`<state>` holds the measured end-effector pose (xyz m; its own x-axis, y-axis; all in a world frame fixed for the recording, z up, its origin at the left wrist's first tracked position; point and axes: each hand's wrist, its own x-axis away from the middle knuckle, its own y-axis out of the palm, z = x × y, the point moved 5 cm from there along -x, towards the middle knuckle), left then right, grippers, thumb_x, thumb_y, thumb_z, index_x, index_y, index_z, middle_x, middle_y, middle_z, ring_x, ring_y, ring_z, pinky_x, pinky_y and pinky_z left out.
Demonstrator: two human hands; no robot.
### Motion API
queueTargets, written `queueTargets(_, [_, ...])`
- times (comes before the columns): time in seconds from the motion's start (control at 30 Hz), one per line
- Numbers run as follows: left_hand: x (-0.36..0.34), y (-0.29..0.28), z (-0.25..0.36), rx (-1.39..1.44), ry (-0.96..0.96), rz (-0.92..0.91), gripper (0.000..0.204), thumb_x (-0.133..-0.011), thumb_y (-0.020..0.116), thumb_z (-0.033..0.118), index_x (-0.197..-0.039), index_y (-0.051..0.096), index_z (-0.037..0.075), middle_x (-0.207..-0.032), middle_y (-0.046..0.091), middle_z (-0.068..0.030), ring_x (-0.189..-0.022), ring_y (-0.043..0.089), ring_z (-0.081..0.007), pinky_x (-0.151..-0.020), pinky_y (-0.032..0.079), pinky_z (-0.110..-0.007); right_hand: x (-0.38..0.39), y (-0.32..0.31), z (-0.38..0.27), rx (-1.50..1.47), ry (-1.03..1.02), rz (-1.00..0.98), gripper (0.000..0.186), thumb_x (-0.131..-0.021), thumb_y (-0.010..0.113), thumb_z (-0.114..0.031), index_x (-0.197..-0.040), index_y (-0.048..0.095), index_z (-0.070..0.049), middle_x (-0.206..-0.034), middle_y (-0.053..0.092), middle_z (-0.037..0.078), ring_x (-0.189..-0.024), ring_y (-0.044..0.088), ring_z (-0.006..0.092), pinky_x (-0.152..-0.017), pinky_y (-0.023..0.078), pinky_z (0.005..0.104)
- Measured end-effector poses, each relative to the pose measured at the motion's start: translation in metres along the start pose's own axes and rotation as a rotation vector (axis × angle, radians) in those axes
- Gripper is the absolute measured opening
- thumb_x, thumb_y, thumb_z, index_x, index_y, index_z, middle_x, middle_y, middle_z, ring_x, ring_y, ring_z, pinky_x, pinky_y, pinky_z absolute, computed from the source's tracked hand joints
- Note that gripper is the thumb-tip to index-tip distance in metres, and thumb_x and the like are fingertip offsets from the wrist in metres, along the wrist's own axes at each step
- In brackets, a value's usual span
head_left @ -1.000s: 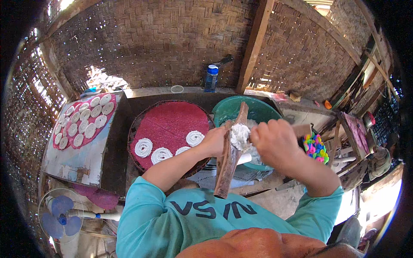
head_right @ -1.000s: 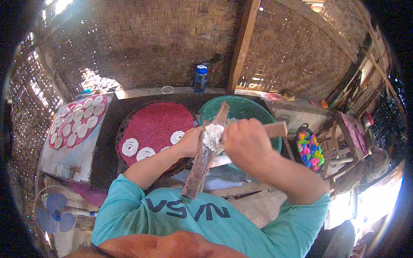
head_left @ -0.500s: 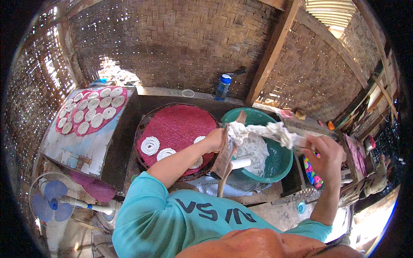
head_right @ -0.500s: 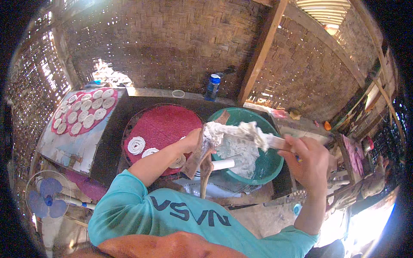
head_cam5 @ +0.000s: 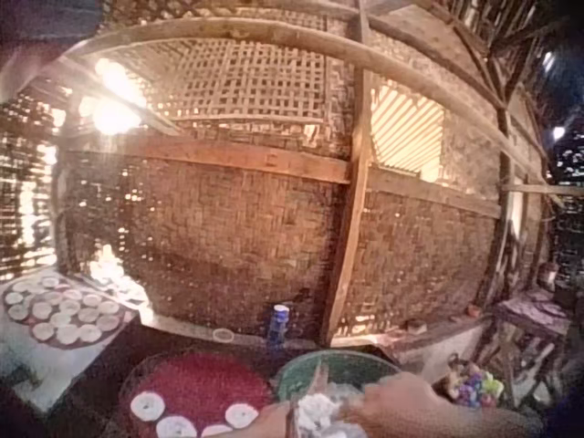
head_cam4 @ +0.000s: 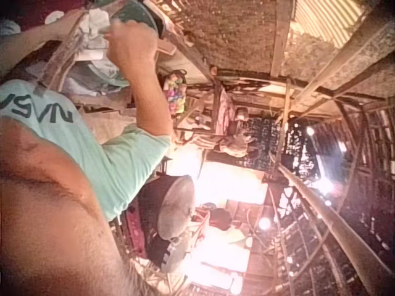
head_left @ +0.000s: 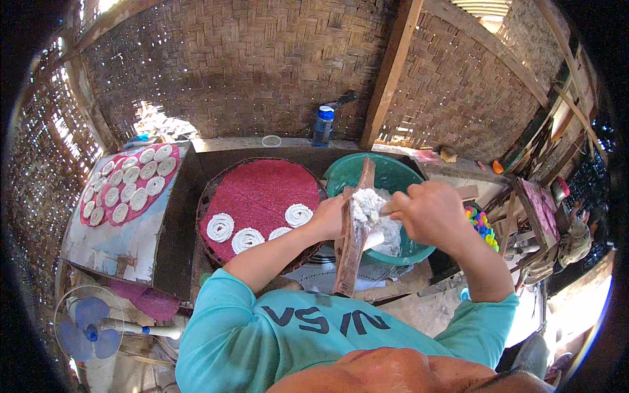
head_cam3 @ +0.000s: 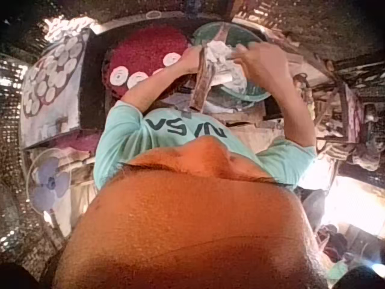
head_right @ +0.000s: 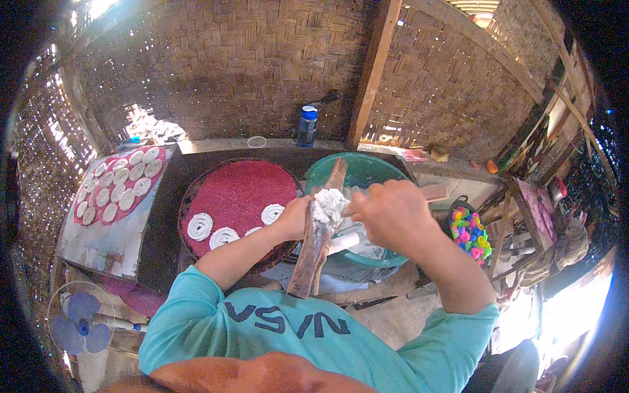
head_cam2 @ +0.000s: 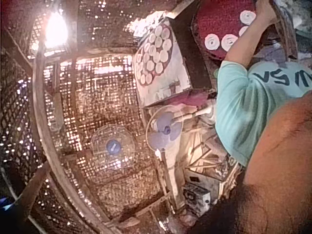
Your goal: The person uses a wooden Y-shaped piping tool to squeeze white dough into spiral shapes on a pink mat. They repeatedly refill the tool from a green bowl and place each finished spiral on the mat.
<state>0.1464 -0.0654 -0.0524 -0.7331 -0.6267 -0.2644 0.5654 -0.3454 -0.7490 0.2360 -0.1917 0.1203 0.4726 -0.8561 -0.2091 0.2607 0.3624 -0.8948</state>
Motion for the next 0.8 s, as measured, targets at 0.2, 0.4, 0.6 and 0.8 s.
queueTargets(0.2, [-0.001,-0.009,0.005,0.258,0.024,0.007,0.048,-0.071,0.067,0.041,-0.106,0.061,0.009,-0.101,0.063,-0.0214,-0.096,0.059,-0.0378,-0.083,0.046,-0.042,0.015,0.002,-0.03,0.353,-0.398,0.474,0.023,-0.071,0.067,-0.013,-0.092,0.059,-0.009,-0.075,0.051,0.001,-0.06,0.049,0.0148,-0.051,0.035,0.0298])
queueTargets(0.4, [-0.02,0.003,-0.078,0.327,0.098,0.109,0.049,-0.072,0.066,0.044,-0.106,0.061,0.01,-0.095,0.064,-0.0191,-0.087,0.062,-0.0354,-0.074,0.05,-0.041,0.072,-0.057,0.032,0.274,0.125,0.582,0.02,-0.075,0.069,-0.012,-0.094,0.064,-0.008,-0.078,0.061,0.002,-0.065,0.058,0.0133,-0.058,0.046,0.0268])
queueTargets(0.6, [-0.037,0.005,-0.003,0.08,0.133,0.392,0.044,-0.074,0.062,0.029,-0.108,0.053,0.002,-0.089,0.063,-0.0224,-0.087,0.061,-0.039,-0.075,0.05,-0.043,0.045,0.074,0.03,-0.97,0.703,0.875,0.014,-0.084,0.065,-0.011,-0.096,0.064,-0.003,-0.081,0.063,0.002,-0.071,0.053,0.0072,-0.066,0.045,0.0234])
queueTargets(0.8, [-0.045,-0.022,-0.021,-0.113,0.097,0.272,0.037,-0.077,0.061,0.027,-0.109,0.058,0.008,-0.096,0.064,-0.017,-0.09,0.062,-0.0346,-0.077,0.05,-0.04,0.1,0.137,0.029,-0.792,0.762,0.711,0.019,-0.075,0.073,-0.015,-0.089,0.067,-0.003,-0.068,0.064,0.006,-0.058,0.057,0.0085,-0.055,0.046,0.0228])
